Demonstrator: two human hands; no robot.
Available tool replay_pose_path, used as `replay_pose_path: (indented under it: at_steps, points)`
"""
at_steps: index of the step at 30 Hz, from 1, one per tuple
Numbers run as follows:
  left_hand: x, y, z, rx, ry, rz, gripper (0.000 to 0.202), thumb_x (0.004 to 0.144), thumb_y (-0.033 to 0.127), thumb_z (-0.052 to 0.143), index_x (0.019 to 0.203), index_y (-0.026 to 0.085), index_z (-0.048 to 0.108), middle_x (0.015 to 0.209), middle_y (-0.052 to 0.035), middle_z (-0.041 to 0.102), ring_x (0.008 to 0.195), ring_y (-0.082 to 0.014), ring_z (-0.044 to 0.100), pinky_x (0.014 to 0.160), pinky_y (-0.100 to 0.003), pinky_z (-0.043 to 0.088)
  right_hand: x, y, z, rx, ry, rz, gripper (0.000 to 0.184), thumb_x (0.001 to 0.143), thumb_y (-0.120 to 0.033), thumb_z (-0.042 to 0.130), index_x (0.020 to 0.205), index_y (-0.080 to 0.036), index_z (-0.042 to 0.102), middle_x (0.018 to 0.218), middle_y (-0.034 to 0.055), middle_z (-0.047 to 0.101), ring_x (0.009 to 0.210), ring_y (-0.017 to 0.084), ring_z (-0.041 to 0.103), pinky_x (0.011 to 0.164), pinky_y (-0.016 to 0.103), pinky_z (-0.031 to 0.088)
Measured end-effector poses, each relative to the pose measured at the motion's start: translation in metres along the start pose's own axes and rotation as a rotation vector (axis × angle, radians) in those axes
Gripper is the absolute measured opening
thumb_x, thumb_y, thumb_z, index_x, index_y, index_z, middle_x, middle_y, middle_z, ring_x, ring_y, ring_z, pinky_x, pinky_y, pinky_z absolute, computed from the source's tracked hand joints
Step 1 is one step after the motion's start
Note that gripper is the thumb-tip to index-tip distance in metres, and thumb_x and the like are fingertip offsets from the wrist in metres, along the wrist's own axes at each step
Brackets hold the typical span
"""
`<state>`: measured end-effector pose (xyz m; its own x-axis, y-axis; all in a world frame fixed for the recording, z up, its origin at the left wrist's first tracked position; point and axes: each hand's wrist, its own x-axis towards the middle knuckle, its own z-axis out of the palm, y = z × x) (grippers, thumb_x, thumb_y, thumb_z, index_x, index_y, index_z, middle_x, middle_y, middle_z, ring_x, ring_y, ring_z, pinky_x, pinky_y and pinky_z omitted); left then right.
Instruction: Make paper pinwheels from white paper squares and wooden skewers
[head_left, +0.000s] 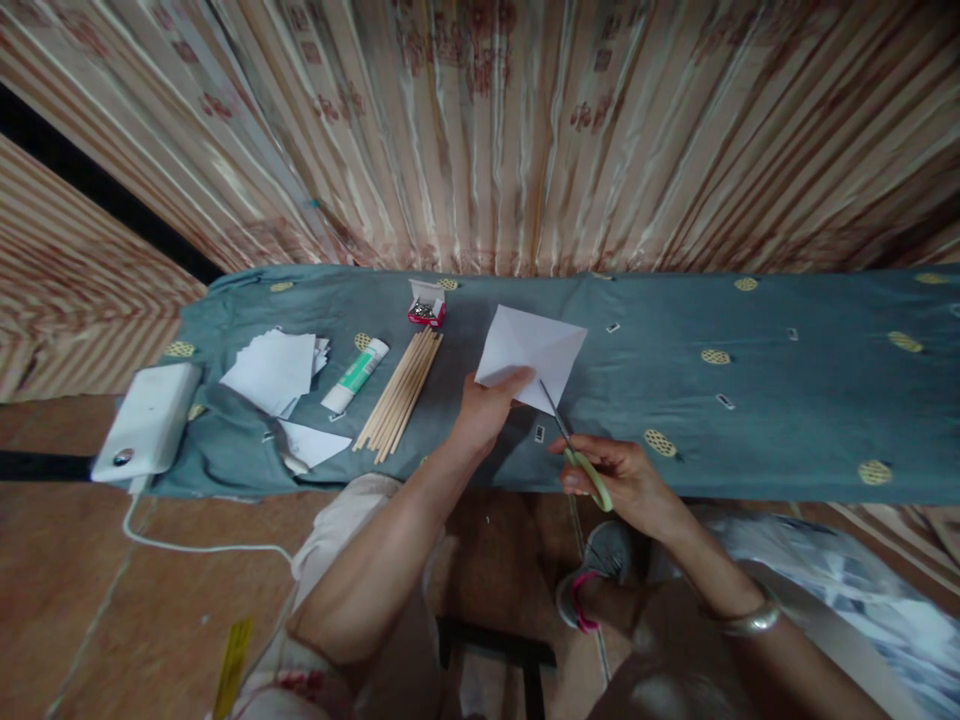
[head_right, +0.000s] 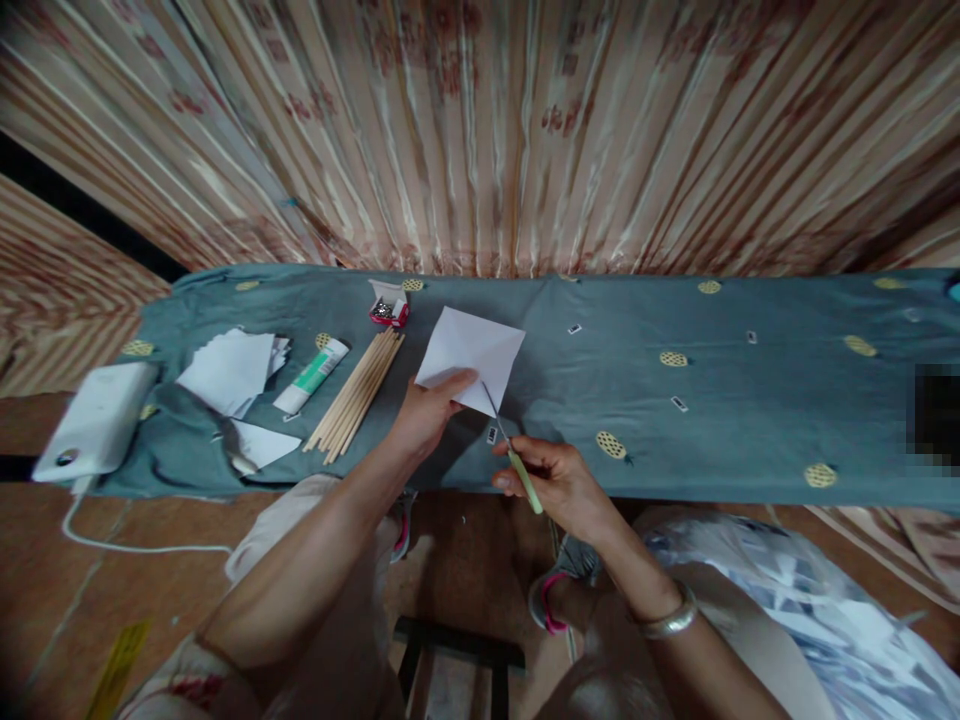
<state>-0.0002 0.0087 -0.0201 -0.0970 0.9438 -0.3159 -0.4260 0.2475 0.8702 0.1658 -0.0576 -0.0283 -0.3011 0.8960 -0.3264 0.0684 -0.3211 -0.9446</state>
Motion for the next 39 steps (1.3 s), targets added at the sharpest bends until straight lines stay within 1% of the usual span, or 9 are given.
replay_pose_path:
  at_steps: [6,11,14,19,22,27,32,35,39]
  points:
    - [0.0006,-0.0008,-0.0024,0.041,0.0,-0.003,0.02,0.051,0.024,0.076,0.066,0.015,0.067,0.066,-0.002,0.067,0.06,-0.0149,0.058,0.059,-0.028,0.046,-0.0007,-0.0004,-0.0018,-0.018,-0.031,-0.016,0.042,0.062,-0.047,0.08,0.09,-0.018,0.07,0.06,-0.0035,0.058,0.054,0.01,0.052,0.052,0.024,0.043]
    - [-0.0032,-0.0004,-0.0004,0.073,-0.02,-0.026,0.019,0.051,0.023,0.076,0.065,0.013,0.068,0.063,-0.0015,0.066,0.057,-0.0143,0.056,0.058,-0.028,0.044,-0.0007,-0.0005,-0.0027,-0.055,-0.012,-0.025,0.042,0.061,-0.045,0.081,0.091,-0.017,0.071,0.057,-0.0047,0.053,0.053,0.009,0.046,0.048,0.022,0.037]
    - [-0.004,0.0001,0.0005,0.07,-0.01,-0.03,0.017,0.052,0.022,0.076,0.064,0.013,0.068,0.062,-0.0016,0.066,0.057,-0.0145,0.056,0.058,-0.028,0.043,-0.0006,-0.0007,-0.0017,-0.043,0.0,-0.014,0.043,0.06,-0.046,0.081,0.09,-0.017,0.071,0.058,-0.0045,0.054,0.053,0.009,0.046,0.049,0.023,0.039]
    - [-0.0039,0.0008,0.0004,0.07,0.003,-0.025,0.018,0.051,0.023,0.076,0.064,0.013,0.067,0.061,-0.0014,0.065,0.056,-0.0139,0.055,0.056,-0.027,0.042,-0.0001,-0.0023,0.001,0.065,0.03,0.059,0.047,0.052,-0.047,0.085,0.086,-0.018,0.07,0.058,-0.0048,0.057,0.052,0.009,0.051,0.054,0.024,0.045]
    - [-0.0049,0.0008,0.0009,0.068,-0.007,-0.022,0.019,0.051,0.024,0.076,0.063,0.013,0.067,0.06,-0.0006,0.065,0.055,-0.0131,0.055,0.056,-0.026,0.041,0.0002,-0.0033,0.0013,0.076,0.031,0.074,0.046,0.052,-0.047,0.085,0.084,-0.018,0.071,0.057,-0.0044,0.057,0.051,0.009,0.051,0.051,0.023,0.043]
    - [-0.006,0.0003,0.002,0.095,-0.011,-0.02,0.018,0.05,0.024,0.077,0.061,0.014,0.067,0.059,0.0001,0.064,0.054,-0.0125,0.054,0.054,-0.026,0.041,0.0005,-0.0047,0.0013,0.064,0.036,0.059,0.044,0.051,-0.043,0.086,0.084,-0.018,0.071,0.055,-0.005,0.057,0.051,0.008,0.052,0.049,0.021,0.041]
    - [-0.0062,0.0007,0.0016,0.122,-0.007,-0.004,0.016,0.051,0.023,0.076,0.059,0.014,0.066,0.057,0.0001,0.063,0.054,-0.0121,0.053,0.054,-0.025,0.039,0.0004,-0.005,0.0016,0.1,0.05,0.088,0.043,0.049,-0.045,0.086,0.081,-0.019,0.071,0.054,-0.005,0.058,0.049,0.009,0.053,0.05,0.022,0.044]
    - [-0.0064,0.0001,0.0013,0.131,0.003,-0.005,0.017,0.051,0.024,0.077,0.06,0.014,0.066,0.059,-0.0006,0.064,0.055,-0.0128,0.054,0.055,-0.026,0.04,0.0,-0.0054,0.0018,0.119,0.062,0.105,0.043,0.049,-0.045,0.086,0.08,-0.019,0.072,0.054,-0.0047,0.059,0.049,0.009,0.054,0.049,0.021,0.043]
    - [-0.0058,-0.0016,0.0012,0.139,0.005,-0.009,0.016,0.051,0.023,0.076,0.06,0.014,0.067,0.06,-0.0006,0.064,0.055,-0.013,0.054,0.054,-0.026,0.041,0.0002,-0.0068,0.0025,0.122,0.066,0.107,0.043,0.045,-0.039,0.089,0.079,-0.019,0.073,0.053,-0.0054,0.06,0.049,0.007,0.054,0.048,0.018,0.042]
